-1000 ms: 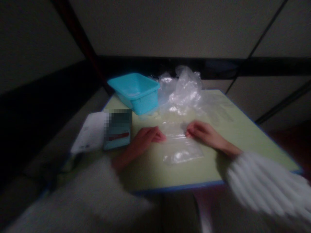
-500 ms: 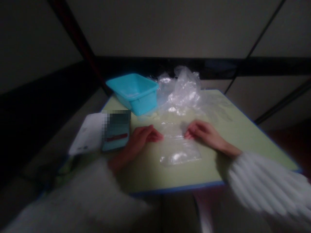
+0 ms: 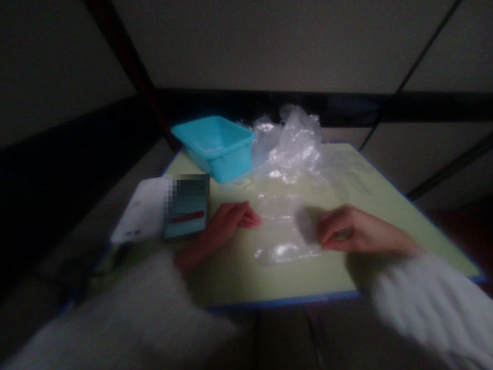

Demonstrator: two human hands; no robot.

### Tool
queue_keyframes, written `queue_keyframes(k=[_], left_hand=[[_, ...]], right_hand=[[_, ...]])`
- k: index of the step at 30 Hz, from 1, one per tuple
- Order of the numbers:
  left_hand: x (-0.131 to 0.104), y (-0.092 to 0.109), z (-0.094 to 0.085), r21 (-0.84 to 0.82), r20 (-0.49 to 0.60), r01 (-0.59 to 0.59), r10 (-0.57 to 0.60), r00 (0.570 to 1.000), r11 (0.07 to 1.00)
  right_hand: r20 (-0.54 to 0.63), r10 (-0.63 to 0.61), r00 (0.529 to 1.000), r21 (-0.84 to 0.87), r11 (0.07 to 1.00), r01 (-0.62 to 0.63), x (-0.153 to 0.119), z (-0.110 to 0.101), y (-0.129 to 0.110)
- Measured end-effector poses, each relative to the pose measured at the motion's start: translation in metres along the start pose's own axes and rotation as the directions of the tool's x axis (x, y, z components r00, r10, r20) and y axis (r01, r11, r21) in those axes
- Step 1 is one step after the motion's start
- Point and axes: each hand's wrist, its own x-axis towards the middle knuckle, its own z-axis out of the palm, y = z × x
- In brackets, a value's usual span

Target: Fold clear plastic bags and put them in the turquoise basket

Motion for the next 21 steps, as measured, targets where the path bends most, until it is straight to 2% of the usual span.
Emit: queue_keyframes(k=[4,12,21], left_hand=[[-0.0002,0.0009,-0.0003,0.006,0.004,0.007,-0.007,1.0,1.0],[0.0002,0.0,-0.0011,0.001,0.006,0.003,-0.003,1.0,1.0],[0.0004,0.0011,-0.001,-0.005,-0.005,0.003,-0.003,1.0,1.0]], right_hand=[[0.094,0.046,0.995,0.034,0.998,-0.05,-0.0049,0.0023,0.0036],[0.121,0.018,0.992,0.025,0.999,-0.022,-0.0037,0.003,0.0014],[0.155,0.063,0.986,0.002,0.998,-0.064,-0.0043,0.0024,0.0008]])
